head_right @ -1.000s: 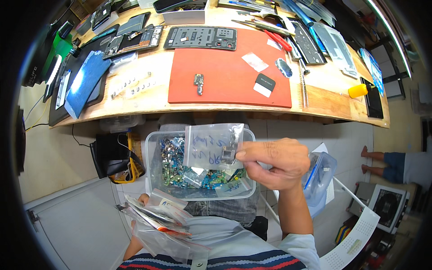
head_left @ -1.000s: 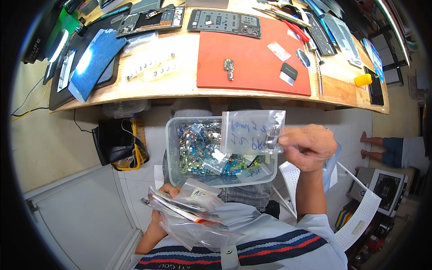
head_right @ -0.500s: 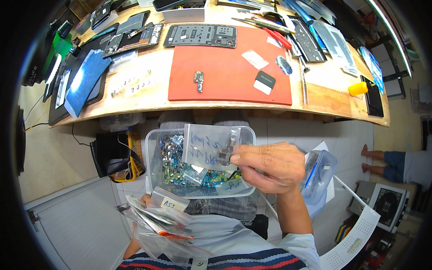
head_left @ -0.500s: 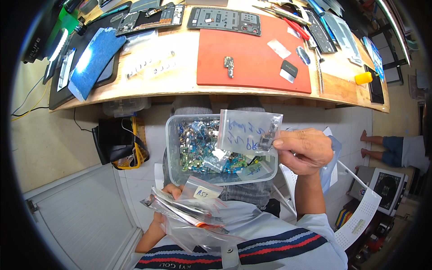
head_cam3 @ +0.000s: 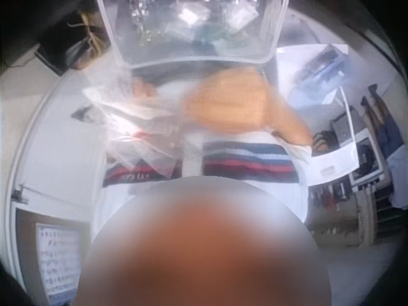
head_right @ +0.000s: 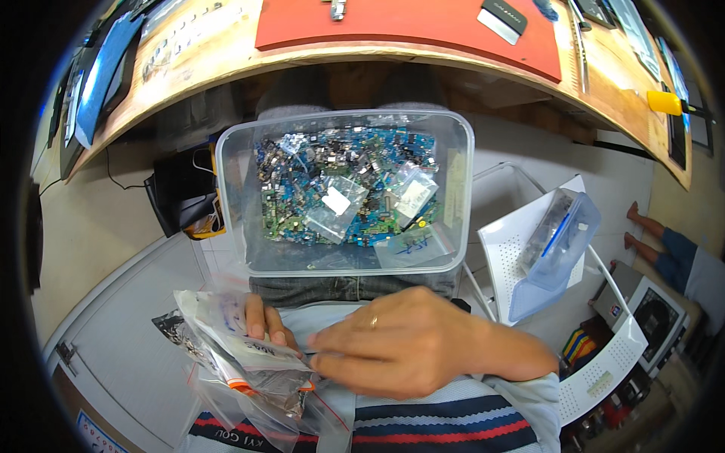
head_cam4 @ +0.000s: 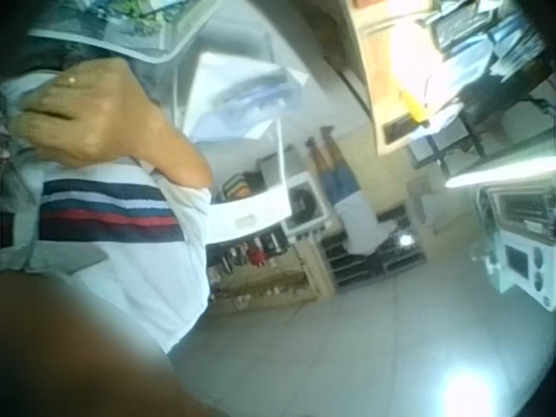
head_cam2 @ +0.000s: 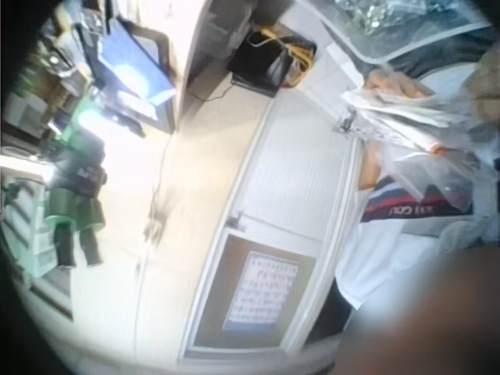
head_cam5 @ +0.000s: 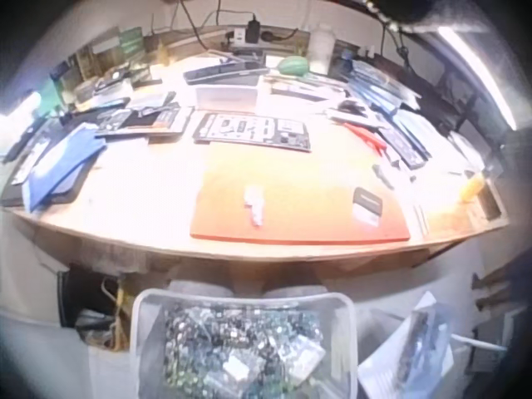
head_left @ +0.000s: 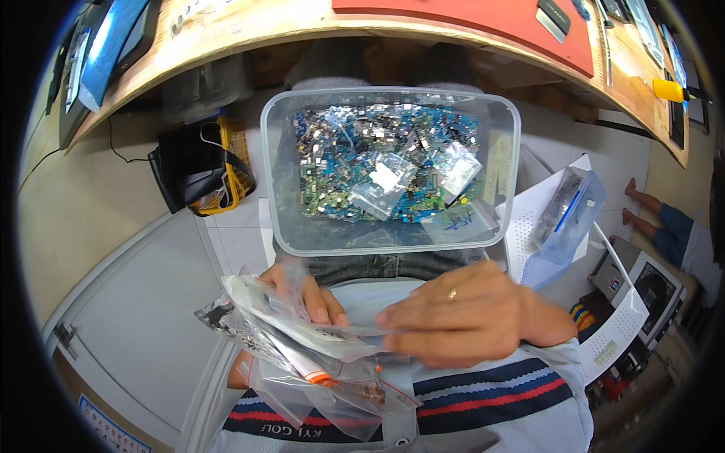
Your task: The person sorts through a container of electronic components, selects a small circuit board, and then uses their fingers to carefully manipulate and attach a tiny component to it on a red work mat.
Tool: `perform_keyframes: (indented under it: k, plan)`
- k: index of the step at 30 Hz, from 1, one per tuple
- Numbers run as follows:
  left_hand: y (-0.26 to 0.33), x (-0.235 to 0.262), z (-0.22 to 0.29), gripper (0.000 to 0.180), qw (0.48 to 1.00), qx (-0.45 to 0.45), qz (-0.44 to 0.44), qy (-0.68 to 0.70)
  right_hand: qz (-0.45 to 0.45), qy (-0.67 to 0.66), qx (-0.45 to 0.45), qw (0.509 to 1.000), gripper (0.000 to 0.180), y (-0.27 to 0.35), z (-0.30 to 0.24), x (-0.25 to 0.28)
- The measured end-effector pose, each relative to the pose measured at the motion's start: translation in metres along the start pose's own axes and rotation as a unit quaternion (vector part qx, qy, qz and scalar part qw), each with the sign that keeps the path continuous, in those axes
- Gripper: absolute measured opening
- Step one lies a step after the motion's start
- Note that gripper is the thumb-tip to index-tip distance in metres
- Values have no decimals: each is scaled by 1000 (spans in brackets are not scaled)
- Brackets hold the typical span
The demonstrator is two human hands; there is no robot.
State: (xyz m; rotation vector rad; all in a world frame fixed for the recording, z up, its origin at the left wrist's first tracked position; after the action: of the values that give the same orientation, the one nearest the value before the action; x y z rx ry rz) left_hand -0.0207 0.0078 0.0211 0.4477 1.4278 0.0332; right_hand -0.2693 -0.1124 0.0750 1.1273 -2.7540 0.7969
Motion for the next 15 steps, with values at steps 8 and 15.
perform_keyframes:
  k: [8, 15]
  plan:
    - [14, 1, 3, 46, 999, -29, 7, -38, -112, 303, -223, 920, 48, -25, 51, 39]
    - [12, -4, 3, 56, 997, -53, 30, -41, -148, 350, -199, 903, 46, -34, 77, 14]
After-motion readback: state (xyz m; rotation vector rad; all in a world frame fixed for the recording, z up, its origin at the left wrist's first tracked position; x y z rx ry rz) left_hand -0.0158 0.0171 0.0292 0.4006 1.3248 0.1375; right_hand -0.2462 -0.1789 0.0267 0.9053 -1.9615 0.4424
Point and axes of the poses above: each hand's wrist, its own y-axis away from the middle knuckle, its own x-axis out of the back of the hand, z = x × y, the point moved 1 cm from there along -y, towards the middle knuckle, and after that the axes turned 7 degrees about z, right-handed, at the moved point
